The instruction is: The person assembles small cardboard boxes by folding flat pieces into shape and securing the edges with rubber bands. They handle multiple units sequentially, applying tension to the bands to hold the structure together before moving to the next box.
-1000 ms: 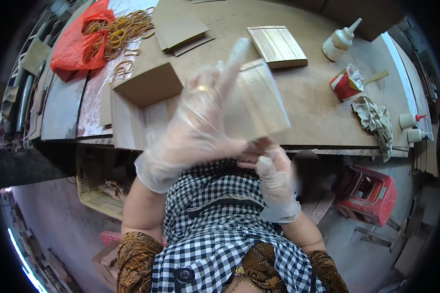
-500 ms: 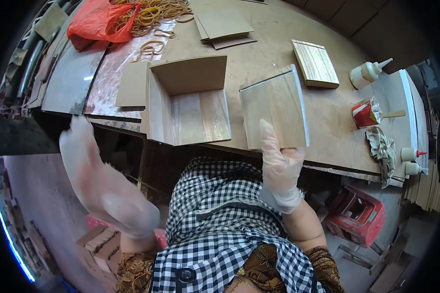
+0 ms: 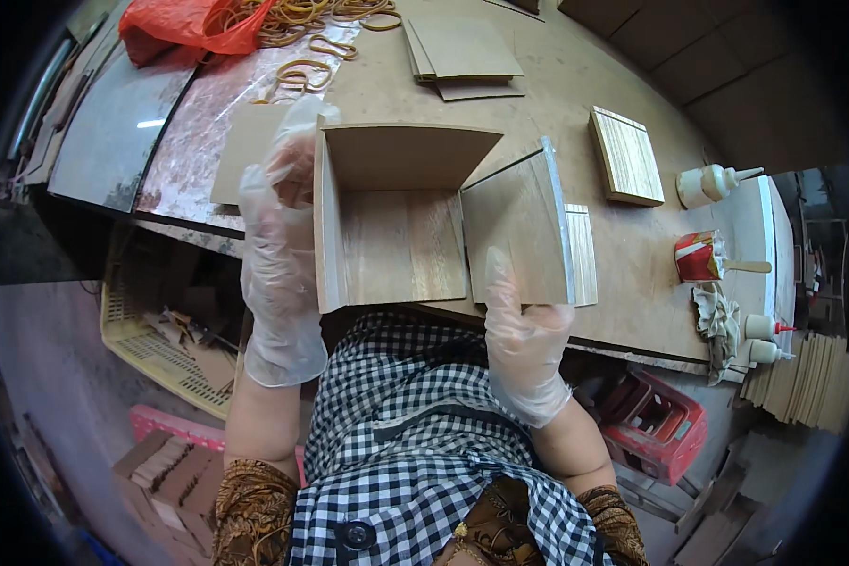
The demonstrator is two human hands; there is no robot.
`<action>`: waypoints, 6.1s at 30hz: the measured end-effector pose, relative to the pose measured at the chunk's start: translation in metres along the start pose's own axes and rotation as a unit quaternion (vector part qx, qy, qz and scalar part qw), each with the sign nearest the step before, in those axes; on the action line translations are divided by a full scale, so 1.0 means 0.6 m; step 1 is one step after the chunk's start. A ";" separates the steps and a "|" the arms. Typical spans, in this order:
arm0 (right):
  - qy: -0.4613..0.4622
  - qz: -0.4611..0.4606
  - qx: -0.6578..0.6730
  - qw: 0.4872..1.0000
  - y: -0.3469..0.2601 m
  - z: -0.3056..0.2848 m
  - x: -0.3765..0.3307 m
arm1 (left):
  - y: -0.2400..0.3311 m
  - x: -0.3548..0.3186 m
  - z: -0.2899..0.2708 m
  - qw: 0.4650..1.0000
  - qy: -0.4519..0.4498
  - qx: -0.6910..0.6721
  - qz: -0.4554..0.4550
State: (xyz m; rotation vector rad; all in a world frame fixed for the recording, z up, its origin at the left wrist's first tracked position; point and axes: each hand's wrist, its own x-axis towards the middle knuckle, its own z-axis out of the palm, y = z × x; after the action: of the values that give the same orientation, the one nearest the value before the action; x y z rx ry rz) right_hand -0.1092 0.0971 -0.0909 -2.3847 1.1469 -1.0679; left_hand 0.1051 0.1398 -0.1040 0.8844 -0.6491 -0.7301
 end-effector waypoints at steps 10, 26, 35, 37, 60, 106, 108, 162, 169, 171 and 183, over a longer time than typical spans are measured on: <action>0.029 0.083 0.127 0.988 -0.038 0.001 0.031 | 0.022 -0.003 0.026 0.997 -0.007 0.063 -0.035; -0.037 -0.110 -0.118 0.986 -0.031 -0.001 0.032 | 0.016 -0.010 0.016 0.997 -0.009 0.076 -0.020; -0.067 -0.097 -0.142 0.983 -0.039 -0.006 0.037 | 0.022 -0.009 0.012 0.993 -0.029 0.112 -0.033; -0.073 -0.081 -0.126 0.986 -0.042 -0.007 0.038 | 0.024 -0.008 0.011 0.992 -0.028 0.118 -0.041; -0.014 0.042 0.002 0.999 -0.047 0.006 0.037 | 0.071 0.076 0.065 0.985 -0.050 -0.013 -0.166; -0.047 0.224 0.410 0.883 -0.015 -0.103 -0.024 | 0.067 0.007 -0.015 0.990 0.035 0.033 0.136; -0.060 0.201 0.338 0.917 -0.018 -0.090 -0.026 | 0.049 -0.011 -0.019 0.996 0.022 0.007 0.086; 0.133 0.406 0.502 0.752 0.067 -0.133 -0.211 | -0.025 -0.101 0.290 0.685 -0.369 0.621 0.093; 0.066 0.302 0.642 0.702 0.077 -0.148 -0.197 | 0.015 -0.157 0.264 0.796 -0.421 0.425 0.086; 0.018 0.309 0.696 0.647 0.069 -0.169 -0.168 | 0.016 -0.169 0.259 0.816 -0.443 0.368 0.037; -0.067 0.202 0.692 0.690 0.050 -0.166 -0.138 | 0.017 -0.179 0.240 0.831 -0.434 0.348 -0.032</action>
State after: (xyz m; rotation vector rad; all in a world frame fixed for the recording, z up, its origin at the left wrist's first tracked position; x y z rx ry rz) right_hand -0.2320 0.1472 -0.0800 -0.9014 0.3811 -0.9681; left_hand -0.0638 0.1642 -0.0477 1.2270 -1.7888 -0.9750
